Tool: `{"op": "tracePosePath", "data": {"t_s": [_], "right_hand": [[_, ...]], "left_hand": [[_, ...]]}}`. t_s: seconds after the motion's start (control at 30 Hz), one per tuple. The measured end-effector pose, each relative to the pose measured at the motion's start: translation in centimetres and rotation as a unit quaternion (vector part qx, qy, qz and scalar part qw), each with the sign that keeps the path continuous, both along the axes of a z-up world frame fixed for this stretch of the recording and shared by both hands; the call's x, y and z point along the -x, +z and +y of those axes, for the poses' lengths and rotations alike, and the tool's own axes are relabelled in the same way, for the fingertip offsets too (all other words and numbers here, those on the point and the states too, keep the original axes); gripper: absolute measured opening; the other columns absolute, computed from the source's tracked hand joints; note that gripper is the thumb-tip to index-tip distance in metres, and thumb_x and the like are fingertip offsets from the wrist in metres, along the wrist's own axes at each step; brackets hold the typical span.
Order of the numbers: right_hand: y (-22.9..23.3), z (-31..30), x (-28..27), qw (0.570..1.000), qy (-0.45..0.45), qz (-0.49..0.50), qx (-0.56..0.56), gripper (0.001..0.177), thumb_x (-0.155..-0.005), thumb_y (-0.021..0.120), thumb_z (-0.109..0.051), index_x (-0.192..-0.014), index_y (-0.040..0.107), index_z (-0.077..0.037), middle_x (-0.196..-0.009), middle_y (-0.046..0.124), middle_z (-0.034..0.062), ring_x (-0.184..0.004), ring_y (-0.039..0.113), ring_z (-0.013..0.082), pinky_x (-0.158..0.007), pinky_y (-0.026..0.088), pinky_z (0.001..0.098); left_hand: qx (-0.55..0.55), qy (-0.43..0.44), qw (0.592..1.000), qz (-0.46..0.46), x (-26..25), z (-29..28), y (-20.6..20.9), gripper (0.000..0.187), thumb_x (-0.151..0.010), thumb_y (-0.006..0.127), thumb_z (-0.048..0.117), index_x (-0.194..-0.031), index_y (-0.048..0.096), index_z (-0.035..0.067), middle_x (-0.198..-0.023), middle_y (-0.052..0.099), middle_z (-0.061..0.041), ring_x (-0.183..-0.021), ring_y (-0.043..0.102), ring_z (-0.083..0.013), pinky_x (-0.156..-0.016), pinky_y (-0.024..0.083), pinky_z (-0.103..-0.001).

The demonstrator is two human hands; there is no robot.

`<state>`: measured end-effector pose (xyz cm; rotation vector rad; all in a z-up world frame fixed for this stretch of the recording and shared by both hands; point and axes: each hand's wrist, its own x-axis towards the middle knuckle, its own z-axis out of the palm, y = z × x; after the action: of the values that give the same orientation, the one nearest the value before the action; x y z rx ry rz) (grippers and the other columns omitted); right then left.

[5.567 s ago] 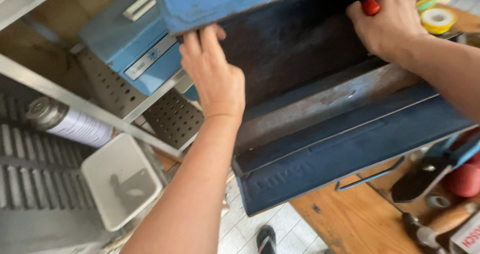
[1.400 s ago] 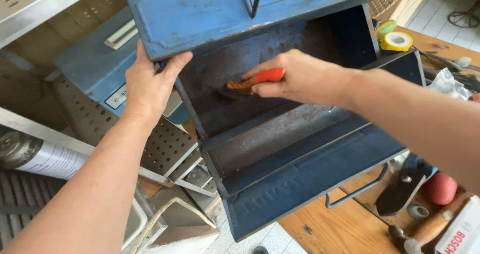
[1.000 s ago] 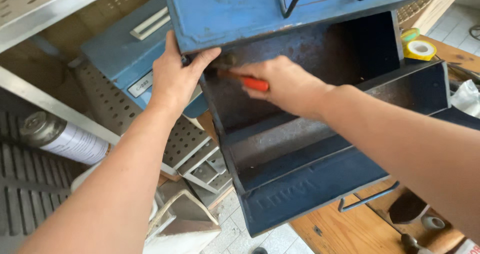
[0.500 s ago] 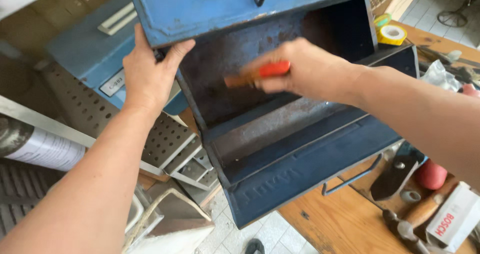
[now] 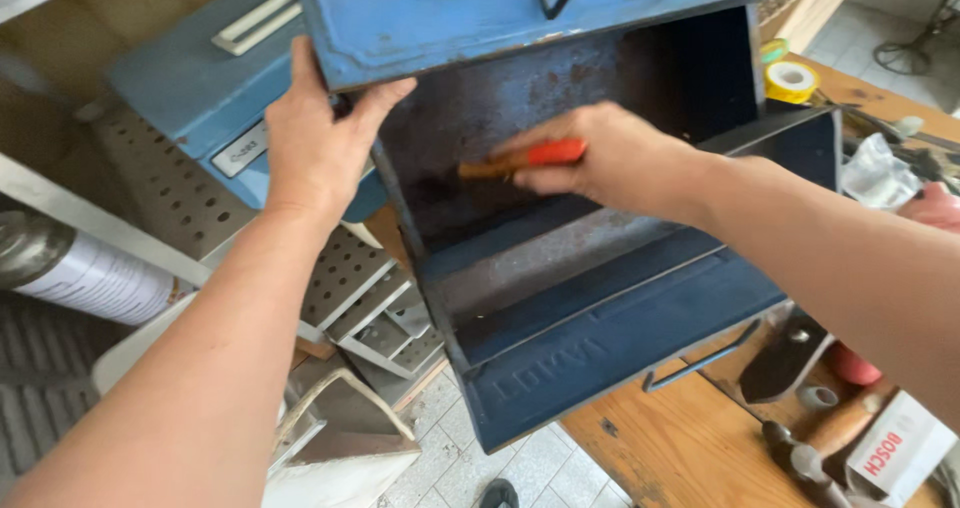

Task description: The person cleans the interior compartments of a blue metal toolbox using a brush, moving between the main tray and the hinged side compartments.

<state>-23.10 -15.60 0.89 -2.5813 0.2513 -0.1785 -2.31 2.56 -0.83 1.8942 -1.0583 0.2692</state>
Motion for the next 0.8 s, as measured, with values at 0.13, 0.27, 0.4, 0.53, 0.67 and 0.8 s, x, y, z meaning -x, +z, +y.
{"op": "tracePosePath", "data": {"t_s": [0.13, 0.27, 0.4, 0.53, 0.67, 0.8], "right_hand": [[-0.7, -2.3, 3.7, 0.989, -0.105, -0.101, -0.001, 0.042, -0.089, 0.073, -0.025, -0.131, 0.069, -0.020, -0.108, 0.077, 0.0118, -0.095, 0.076, 0.0273, -0.085, 0.056, 0.0378], [-2.6, -5.6, 6.2, 0.941, -0.212, -0.196, 0.175, 0.038, -0.102, 0.073, -0.023, -0.138, 0.071, -0.011, -0.107, 0.073, 0.0234, -0.098, 0.071, 0.0402, -0.090, 0.056, 0.0458], [-3.0, -5.9, 4.1, 0.932, -0.337, 0.068, 0.114, 0.037, -0.100, 0.071, -0.042, -0.127, 0.074, -0.016, -0.085, 0.070, 0.0257, -0.078, 0.072, 0.0414, -0.072, 0.059, 0.0497], [-3.0, -3.3, 3.3, 0.958, -0.258, 0.051, 0.118, 0.038, -0.100, 0.070, -0.043, -0.109, 0.079, -0.007, -0.077, 0.072, 0.0220, -0.072, 0.071, 0.0359, -0.072, 0.058, 0.0455], [-1.5, -1.5, 3.6, 0.974, -0.227, -0.018, -0.005, 0.031, -0.096, 0.069, -0.040, -0.112, 0.077, -0.014, -0.073, 0.070, 0.0183, -0.063, 0.066, 0.0297, -0.064, 0.055, 0.0427], [-1.7, -2.4, 4.0, 0.944, -0.221, -0.238, 0.063, 0.025, -0.108, 0.068, -0.026, -0.121, 0.075, -0.006, -0.092, 0.074, 0.0173, -0.078, 0.069, 0.0252, -0.076, 0.055, 0.0403]], "left_hand": [[-0.001, 0.013, 1.000, -0.007, 0.2, 0.0, -0.4, 0.070, -0.092, 0.082, 0.058, -0.128, 0.052, 0.006, -0.112, 0.078, -0.015, -0.108, 0.076, -0.0326, -0.093, 0.058, -0.041], [0.026, -0.006, 0.999, -0.033, 0.2, -0.3, -1.1, 0.068, -0.096, 0.083, 0.056, -0.132, 0.053, 0.006, -0.116, 0.079, -0.015, -0.111, 0.077, -0.0314, -0.095, 0.059, -0.040], [0.030, 0.002, 0.998, -0.063, -0.4, 0.0, -1.5, 0.065, -0.101, 0.084, 0.053, -0.127, 0.051, 0.003, -0.116, 0.078, -0.018, -0.112, 0.075, -0.0351, -0.095, 0.060, -0.042], [0.026, 0.009, 0.996, -0.080, 0.1, -0.1, -1.7, 0.069, -0.101, 0.084, 0.053, -0.130, 0.049, 0.001, -0.112, 0.077, -0.021, -0.108, 0.072, -0.0411, -0.090, 0.057, -0.047], [0.023, 0.011, 0.999, -0.037, 0.3, -0.3, -0.9, 0.068, -0.099, 0.081, 0.056, -0.126, 0.051, 0.003, -0.113, 0.079, -0.017, -0.110, 0.077, -0.0363, -0.092, 0.059, -0.044], [0.039, 0.000, 0.998, -0.049, 0.4, 0.1, -1.4, 0.070, -0.094, 0.079, 0.051, -0.132, 0.049, 0.001, -0.108, 0.076, -0.020, -0.106, 0.071, -0.0404, -0.089, 0.056, -0.045]]}}
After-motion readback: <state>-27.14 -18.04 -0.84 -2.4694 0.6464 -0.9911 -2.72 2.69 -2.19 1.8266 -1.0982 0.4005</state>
